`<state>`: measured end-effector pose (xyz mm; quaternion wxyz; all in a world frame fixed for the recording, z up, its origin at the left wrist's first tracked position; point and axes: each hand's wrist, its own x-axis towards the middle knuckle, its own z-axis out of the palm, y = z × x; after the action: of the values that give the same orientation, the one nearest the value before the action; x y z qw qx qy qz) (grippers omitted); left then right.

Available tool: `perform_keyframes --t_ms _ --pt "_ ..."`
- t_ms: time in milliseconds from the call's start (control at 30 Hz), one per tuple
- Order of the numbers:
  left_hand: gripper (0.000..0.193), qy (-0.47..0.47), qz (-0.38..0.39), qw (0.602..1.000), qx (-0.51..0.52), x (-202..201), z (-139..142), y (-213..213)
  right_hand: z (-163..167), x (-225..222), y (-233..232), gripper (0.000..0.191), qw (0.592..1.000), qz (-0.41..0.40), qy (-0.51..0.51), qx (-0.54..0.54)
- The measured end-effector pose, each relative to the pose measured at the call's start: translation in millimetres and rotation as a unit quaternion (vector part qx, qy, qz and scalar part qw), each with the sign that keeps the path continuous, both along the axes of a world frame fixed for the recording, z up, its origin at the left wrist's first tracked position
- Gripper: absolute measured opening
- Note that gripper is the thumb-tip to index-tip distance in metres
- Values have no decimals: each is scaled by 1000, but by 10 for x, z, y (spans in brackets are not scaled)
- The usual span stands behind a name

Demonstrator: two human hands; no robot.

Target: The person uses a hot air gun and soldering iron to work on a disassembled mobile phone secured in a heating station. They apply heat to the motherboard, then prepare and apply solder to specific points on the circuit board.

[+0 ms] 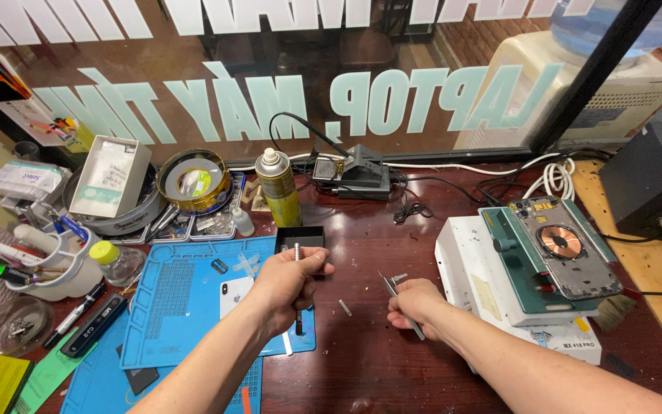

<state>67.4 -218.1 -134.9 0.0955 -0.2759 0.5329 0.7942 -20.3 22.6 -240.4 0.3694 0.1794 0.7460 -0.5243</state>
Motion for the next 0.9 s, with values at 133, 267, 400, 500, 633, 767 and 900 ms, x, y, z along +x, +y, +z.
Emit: perform_keyframes --t_ms 133,267,400,500,633,767,900 --pt "14 2 -9 1000 10 97 -16 -20 208 104 -112 35 986 85 99 104" --pt "19 -2 -21 1000 11 131 18 -30 594 95 -277 35 964 125 225 64" --pt "21 18 -28 999 17 117 98 -24 1012 71 -435 34 949 111 230 -186" --pt "22 45 -47 997 -31 96 180 26 1224 157 -533 29 941 154 235 -188" --pt "23 75 -64 989 -110 139 297 86 1372 211 -607 24 944 156 229 -177" --pt "26 94 -79 976 -180 122 402 183 1417 177 -544 18 952 166 201 -157" --pt "29 84 -100 976 -176 147 473 259 1471 145 -476 14 959 115 168 -195"
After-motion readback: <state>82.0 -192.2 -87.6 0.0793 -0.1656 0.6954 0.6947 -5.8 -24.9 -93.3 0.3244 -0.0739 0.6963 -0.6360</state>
